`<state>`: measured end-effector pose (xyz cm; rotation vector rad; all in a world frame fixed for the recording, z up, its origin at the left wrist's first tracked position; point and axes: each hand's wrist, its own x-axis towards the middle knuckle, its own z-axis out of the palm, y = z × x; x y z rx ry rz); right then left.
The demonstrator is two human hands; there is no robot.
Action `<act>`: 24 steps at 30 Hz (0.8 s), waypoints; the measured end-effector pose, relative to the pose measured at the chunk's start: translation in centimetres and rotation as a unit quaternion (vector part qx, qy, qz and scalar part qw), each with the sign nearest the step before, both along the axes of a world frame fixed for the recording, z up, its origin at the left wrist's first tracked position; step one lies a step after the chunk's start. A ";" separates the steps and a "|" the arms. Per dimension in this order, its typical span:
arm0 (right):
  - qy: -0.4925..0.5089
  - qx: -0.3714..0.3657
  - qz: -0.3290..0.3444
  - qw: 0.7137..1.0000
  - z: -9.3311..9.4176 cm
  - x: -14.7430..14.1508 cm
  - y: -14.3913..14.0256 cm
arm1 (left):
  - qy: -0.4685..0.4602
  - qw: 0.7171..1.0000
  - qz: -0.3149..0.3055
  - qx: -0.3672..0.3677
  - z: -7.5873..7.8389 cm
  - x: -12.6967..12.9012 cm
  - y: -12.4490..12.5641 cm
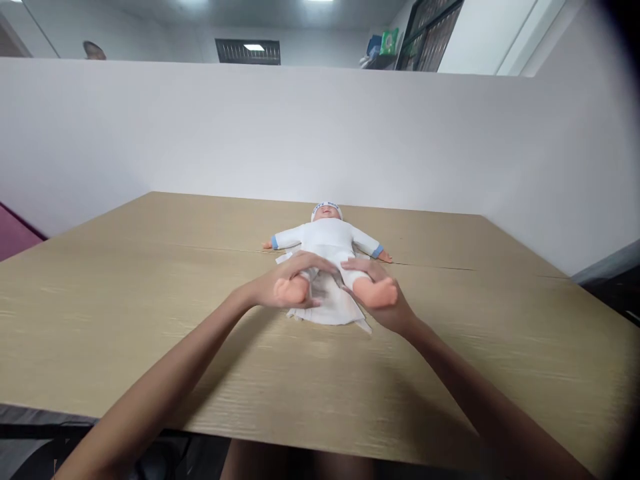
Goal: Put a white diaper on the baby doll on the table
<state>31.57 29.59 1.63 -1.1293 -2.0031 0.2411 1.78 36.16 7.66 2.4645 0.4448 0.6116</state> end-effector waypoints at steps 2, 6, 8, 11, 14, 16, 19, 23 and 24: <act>-0.026 0.015 0.038 0.999 -1.2 1.7 0.0 | 0.048 0.999 -0.011 0.022 -1.4 -2.1 0.2; -0.127 0.139 0.093 0.978 -4.2 4.7 0.7 | 0.057 0.998 -0.016 0.038 -4.7 -4.9 0.9; -0.191 0.197 0.092 0.957 -5.3 5.6 1.2 | 0.066 0.996 -0.023 0.061 -6.1 -5.4 1.2; -0.237 0.231 0.086 0.940 -5.8 6.0 1.5 | 0.109 0.987 -0.029 0.113 -7.5 -5.7 1.5; -0.254 0.223 0.088 0.937 -5.8 5.9 1.4 | 0.139 0.981 -0.027 0.131 -7.7 -5.8 1.5; -0.254 0.222 0.089 0.937 -5.8 5.9 1.3 | 0.151 0.979 -0.025 0.133 -7.5 -5.9 1.3; -0.255 0.223 0.089 0.937 -6.0 5.8 1.3 | 0.157 0.978 -0.024 0.133 -7.1 -5.9 1.0; -0.252 0.217 0.092 0.939 -6.4 5.8 1.7 | 0.140 0.982 -0.024 0.127 -6.8 -6.0 0.7; -0.250 0.214 0.093 0.940 -6.4 5.7 1.8 | 0.132 0.983 -0.024 0.125 -6.8 -6.0 0.6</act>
